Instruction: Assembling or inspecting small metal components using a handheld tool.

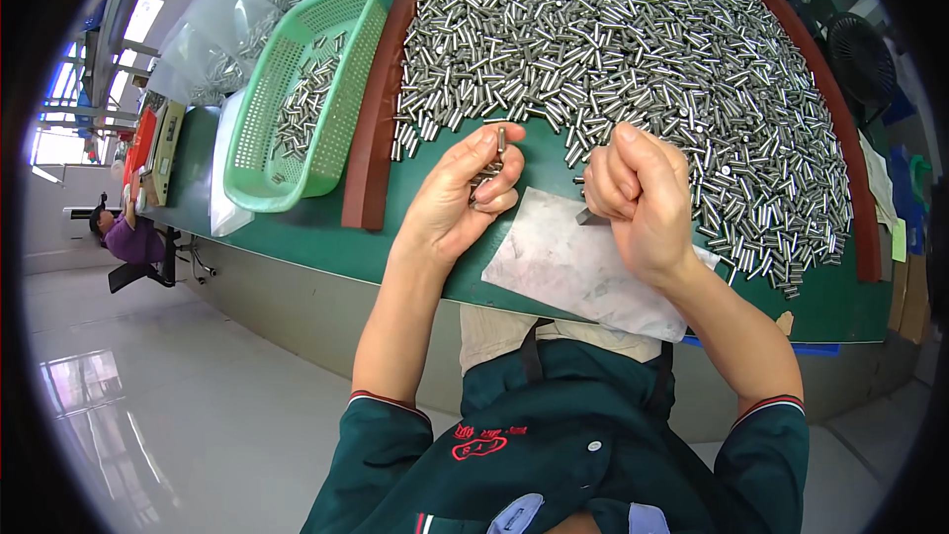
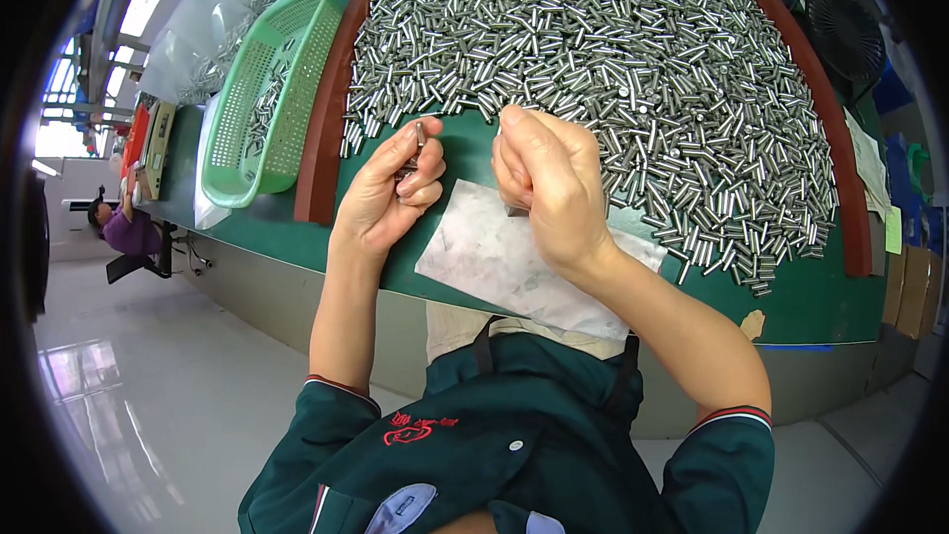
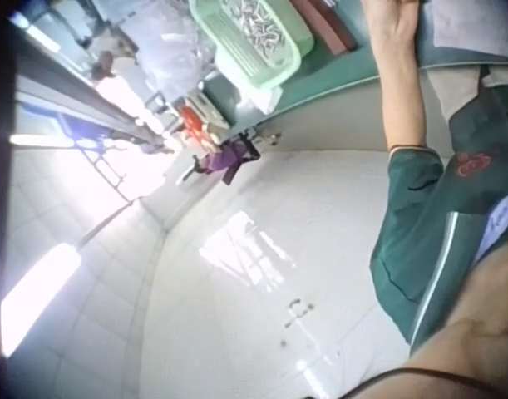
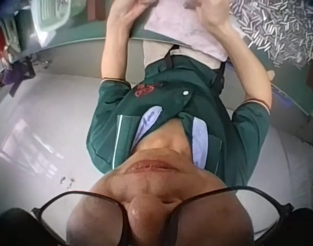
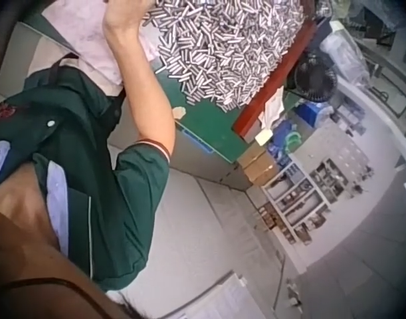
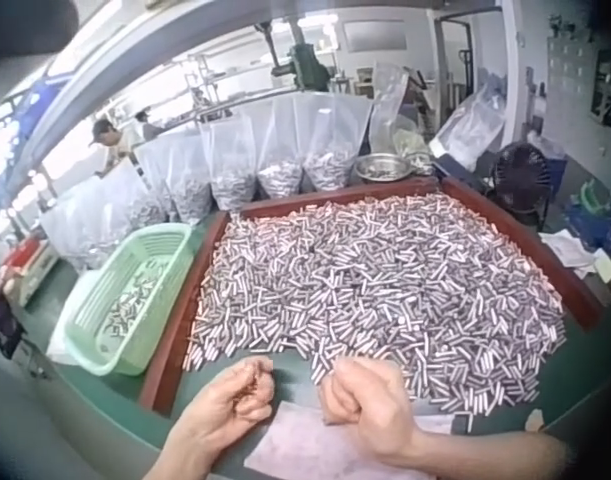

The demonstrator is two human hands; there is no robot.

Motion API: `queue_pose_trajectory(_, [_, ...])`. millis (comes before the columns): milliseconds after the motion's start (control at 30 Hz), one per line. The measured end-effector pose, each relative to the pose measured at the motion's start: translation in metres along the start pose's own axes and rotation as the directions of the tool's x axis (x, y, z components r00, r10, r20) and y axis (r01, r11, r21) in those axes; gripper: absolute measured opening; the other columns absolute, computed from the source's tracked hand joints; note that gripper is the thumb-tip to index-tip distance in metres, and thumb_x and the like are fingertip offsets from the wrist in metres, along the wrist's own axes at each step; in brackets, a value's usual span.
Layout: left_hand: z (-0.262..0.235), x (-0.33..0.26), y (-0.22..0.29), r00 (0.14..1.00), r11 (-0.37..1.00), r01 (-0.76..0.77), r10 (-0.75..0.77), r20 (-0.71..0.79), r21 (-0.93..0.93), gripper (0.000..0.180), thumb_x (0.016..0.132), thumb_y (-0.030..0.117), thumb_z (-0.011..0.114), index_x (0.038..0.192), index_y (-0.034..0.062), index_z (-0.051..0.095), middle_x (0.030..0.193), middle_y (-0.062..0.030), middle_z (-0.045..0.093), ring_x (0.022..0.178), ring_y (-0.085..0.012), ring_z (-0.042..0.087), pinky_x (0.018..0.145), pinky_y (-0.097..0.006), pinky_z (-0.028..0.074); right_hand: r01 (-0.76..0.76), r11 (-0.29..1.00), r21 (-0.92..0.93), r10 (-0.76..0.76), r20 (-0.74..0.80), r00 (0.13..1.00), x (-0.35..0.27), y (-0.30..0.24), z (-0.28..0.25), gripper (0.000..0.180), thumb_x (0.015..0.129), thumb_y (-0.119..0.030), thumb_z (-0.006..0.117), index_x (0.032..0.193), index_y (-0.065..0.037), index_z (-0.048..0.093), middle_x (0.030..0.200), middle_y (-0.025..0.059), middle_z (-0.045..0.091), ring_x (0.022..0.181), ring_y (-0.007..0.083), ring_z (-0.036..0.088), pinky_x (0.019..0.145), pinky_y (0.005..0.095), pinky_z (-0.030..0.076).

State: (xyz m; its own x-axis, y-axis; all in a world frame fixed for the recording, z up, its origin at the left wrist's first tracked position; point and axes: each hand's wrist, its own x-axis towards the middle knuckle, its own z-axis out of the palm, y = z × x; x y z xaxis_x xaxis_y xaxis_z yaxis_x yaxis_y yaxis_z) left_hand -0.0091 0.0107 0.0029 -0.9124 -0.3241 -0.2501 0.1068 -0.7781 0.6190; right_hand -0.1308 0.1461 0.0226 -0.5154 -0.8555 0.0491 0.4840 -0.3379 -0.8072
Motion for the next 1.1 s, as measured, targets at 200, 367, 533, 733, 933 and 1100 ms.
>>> queue_pose_trajectory(200, [0.004,-0.001,0.002,0.999,0.999,0.007,-0.005,-0.037,0.053,0.024,0.089,0.018,0.041,0.103,-0.0013,0.047,0.068,-0.0065,0.051,0.044,-0.0041,0.030,0.042,-0.017,0.026,-0.023,0.999,0.040,0.023,-0.020,1.000,0.001,-0.002,0.000,0.039,0.087,-0.021,0.039,0.052,-0.009,0.030,0.044,-0.0014,0.030,0.040,0.0051,0.021,0.038,0.0218,0.017])
queue_pose_trajectory(367, [0.010,-0.008,0.003,0.995,0.994,-0.061,0.067,-0.073,0.086,0.025,0.091,0.019,0.037,0.102,-0.0004,0.047,0.060,-0.0007,0.039,0.045,-0.0040,0.027,0.041,-0.017,0.022,-0.035,0.999,0.036,0.036,-0.010,0.999,0.001,-0.001,0.002,0.039,0.087,-0.021,0.039,0.051,-0.009,0.030,0.044,-0.0013,0.030,0.039,0.0052,0.020,0.038,0.0218,0.017])
queue_pose_trajectory(533, [0.027,-0.029,0.043,0.663,0.395,-0.432,0.748,-0.010,0.811,0.024,0.090,0.022,0.041,0.093,0.0010,0.051,0.056,0.0048,0.033,0.047,-0.0020,0.026,0.040,-0.016,0.020,-0.046,0.999,0.026,0.047,-0.035,0.998,0.001,-0.005,-0.007,0.039,0.086,-0.022,0.040,0.051,-0.009,0.029,0.043,-0.0012,0.030,0.038,0.0053,0.020,0.038,0.0218,0.017])
queue_pose_trajectory(733, [-0.012,-0.050,0.147,0.205,-0.332,0.167,0.933,0.297,0.928,0.024,0.086,0.019,0.049,0.096,-0.0015,0.055,0.072,-0.0056,0.054,0.063,-0.0108,0.049,0.057,-0.022,0.039,-0.055,0.998,0.019,0.055,-0.003,0.999,0.003,0.000,-0.002,0.039,0.086,-0.023,0.040,0.051,-0.009,0.030,0.043,-0.0011,0.030,0.039,0.0053,0.021,0.038,0.0218,0.018])
queue_pose_trajectory(933, [0.011,-0.028,0.114,0.464,-0.629,0.258,0.746,0.477,0.733,0.026,0.072,0.018,0.065,0.092,0.0033,0.059,0.096,-0.0135,0.055,0.092,-0.0281,0.051,0.081,-0.034,0.038,-0.056,0.998,0.010,0.056,-0.009,0.998,0.003,-0.003,-0.005,0.040,0.087,-0.024,0.040,0.051,-0.009,0.030,0.044,-0.0008,0.031,0.040,0.0053,0.022,0.039,0.0213,0.019])
queue_pose_trajectory(1100, [0.035,0.014,0.061,0.722,-0.476,-0.187,0.527,0.449,0.859,0.006,0.070,0.003,0.061,0.075,-0.0001,0.059,0.068,-0.0063,0.053,0.062,-0.0158,0.049,0.058,-0.026,0.040,-0.051,0.999,0.018,0.051,0.007,0.999,0.001,-0.007,-0.006,0.039,0.087,-0.023,0.039,0.051,-0.009,0.031,0.044,-0.0009,0.032,0.040,0.0053,0.023,0.039,0.0212,0.020])
